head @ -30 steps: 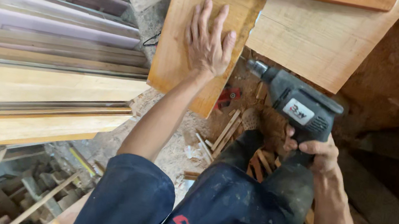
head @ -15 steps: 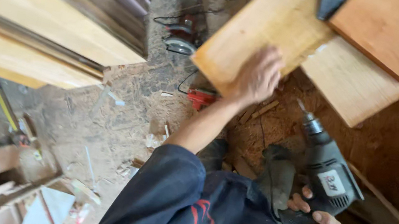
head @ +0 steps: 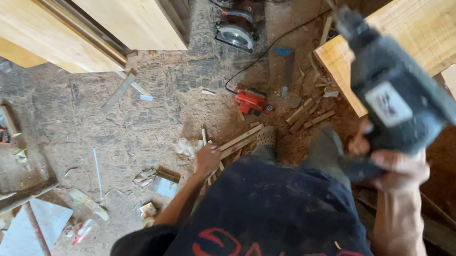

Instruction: The person hammers nails into a small wooden plank, uses an angle grinder to cut the nails flush, applies glue to the plank's edge, and joins it to a larger wooden board. They then use a drill to secure the pieces together.

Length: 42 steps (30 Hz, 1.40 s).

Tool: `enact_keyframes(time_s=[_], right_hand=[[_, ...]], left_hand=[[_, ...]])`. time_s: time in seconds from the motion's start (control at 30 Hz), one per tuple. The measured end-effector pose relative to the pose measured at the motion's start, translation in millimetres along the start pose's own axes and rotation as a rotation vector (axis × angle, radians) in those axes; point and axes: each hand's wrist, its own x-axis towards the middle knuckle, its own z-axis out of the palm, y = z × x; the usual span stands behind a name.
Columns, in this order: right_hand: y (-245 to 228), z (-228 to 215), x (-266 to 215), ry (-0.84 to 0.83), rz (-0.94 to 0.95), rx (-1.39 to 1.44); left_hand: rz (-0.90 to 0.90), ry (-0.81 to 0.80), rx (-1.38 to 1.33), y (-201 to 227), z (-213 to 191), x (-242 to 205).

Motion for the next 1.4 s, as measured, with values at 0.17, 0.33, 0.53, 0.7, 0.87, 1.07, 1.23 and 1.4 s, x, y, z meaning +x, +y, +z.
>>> enact_keyframes(time_s=[0.17, 0.33, 0.53, 0.7, 0.87, 1.07, 1.23, 1.4], right_hand=[[13, 57, 65, -0.075, -0.085, -0.076], [35, 94, 120, -0.017, -0.16, -0.315], [84, 94, 204, 0.062, 0.039, -0.21], [123, 92, 306, 0.068, 0.128, -0.477], [128, 92, 401, -0.015, 0.142, -0.899], [112, 81, 447, -0.04, -0.017, -1.198], [87, 73, 493, -0.092, -0.126, -1.088], [69, 67, 557, 0.13, 0.093, -1.308]], left_hand=[[-0.064, 0.131, -0.099, -21, -15, -13], [-0.15, 0.184, -0.248, 5, -36, 9], [0.078, 0.198, -0.66, 108, -88, 110], [0.076, -0.256, -1.305, 271, -160, 212], [-0.265, -0.491, -1.573, 427, -208, 328], [-0.249, -0.765, -1.56, 489, -208, 379], [-0.136, -1.081, -1.583, 547, -214, 423], [-0.164, -1.297, -1.602, 607, -208, 492]])
